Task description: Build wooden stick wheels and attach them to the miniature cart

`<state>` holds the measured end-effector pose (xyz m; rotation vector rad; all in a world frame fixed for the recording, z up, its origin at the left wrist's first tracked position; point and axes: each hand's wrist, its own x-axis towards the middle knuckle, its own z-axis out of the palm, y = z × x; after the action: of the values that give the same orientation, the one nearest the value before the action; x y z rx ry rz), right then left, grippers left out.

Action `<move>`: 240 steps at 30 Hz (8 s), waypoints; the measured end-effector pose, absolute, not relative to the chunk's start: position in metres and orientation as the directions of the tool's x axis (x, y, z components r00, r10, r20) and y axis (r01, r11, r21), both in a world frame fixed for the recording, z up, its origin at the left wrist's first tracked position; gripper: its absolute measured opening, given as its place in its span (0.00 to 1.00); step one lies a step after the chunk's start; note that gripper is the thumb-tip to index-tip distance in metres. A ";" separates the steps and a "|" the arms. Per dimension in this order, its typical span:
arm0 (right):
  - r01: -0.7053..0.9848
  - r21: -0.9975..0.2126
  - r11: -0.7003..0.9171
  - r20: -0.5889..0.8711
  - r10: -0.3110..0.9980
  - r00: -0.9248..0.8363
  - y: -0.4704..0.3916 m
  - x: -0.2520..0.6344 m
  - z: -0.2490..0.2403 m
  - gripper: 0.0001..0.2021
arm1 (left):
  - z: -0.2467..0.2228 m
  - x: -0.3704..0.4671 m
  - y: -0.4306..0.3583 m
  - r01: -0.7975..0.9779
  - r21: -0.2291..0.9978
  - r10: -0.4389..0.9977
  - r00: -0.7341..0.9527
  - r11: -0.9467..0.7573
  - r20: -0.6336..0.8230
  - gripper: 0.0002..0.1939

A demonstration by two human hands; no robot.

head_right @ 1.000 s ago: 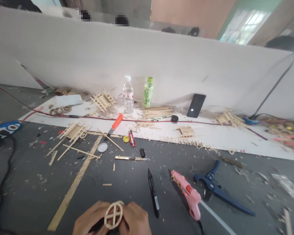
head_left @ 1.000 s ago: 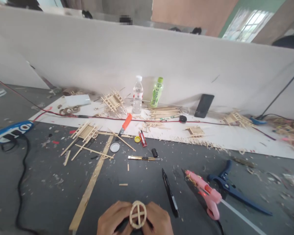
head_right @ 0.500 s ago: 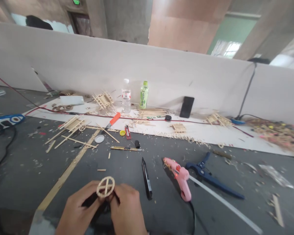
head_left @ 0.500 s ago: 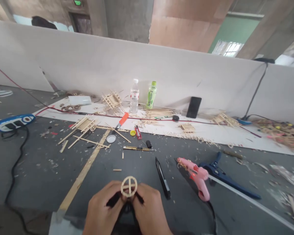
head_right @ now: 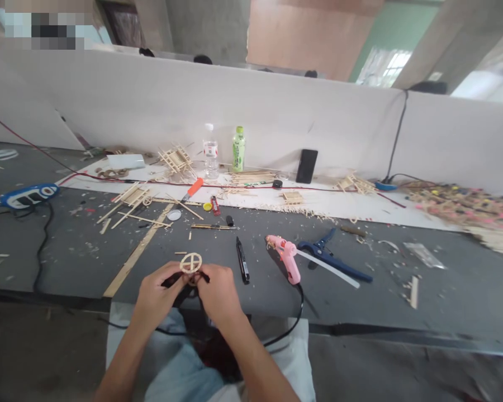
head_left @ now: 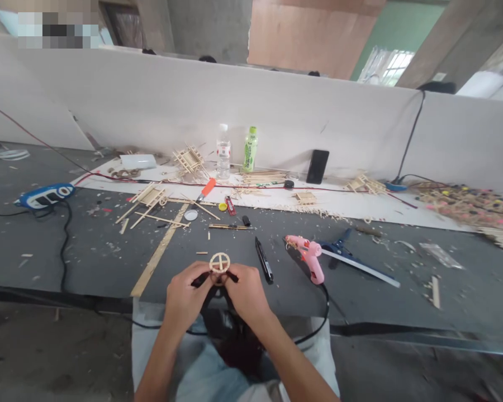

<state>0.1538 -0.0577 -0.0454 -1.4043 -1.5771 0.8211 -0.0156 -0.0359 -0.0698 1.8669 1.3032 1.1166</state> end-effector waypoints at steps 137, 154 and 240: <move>0.651 -0.743 0.155 0.240 0.970 0.042 -0.075 0.149 -0.034 0.07 | -0.051 -0.021 -0.057 0.679 0.553 0.869 0.291 -0.483 0.401 0.13; 0.761 -0.629 0.156 0.270 0.962 0.027 -0.076 0.153 -0.031 0.06 | -0.052 -0.022 -0.058 0.686 0.547 0.871 0.293 -0.479 0.394 0.14; 0.793 -0.602 -0.093 0.583 0.627 0.517 -0.150 0.268 -0.012 0.08 | -0.041 -0.013 -0.046 0.459 0.851 0.966 0.071 -0.254 0.249 0.07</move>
<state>0.2682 -0.1500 -0.0115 -1.7994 -1.1858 -0.2172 -0.0129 -0.0461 -0.0407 1.7752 1.4160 1.1282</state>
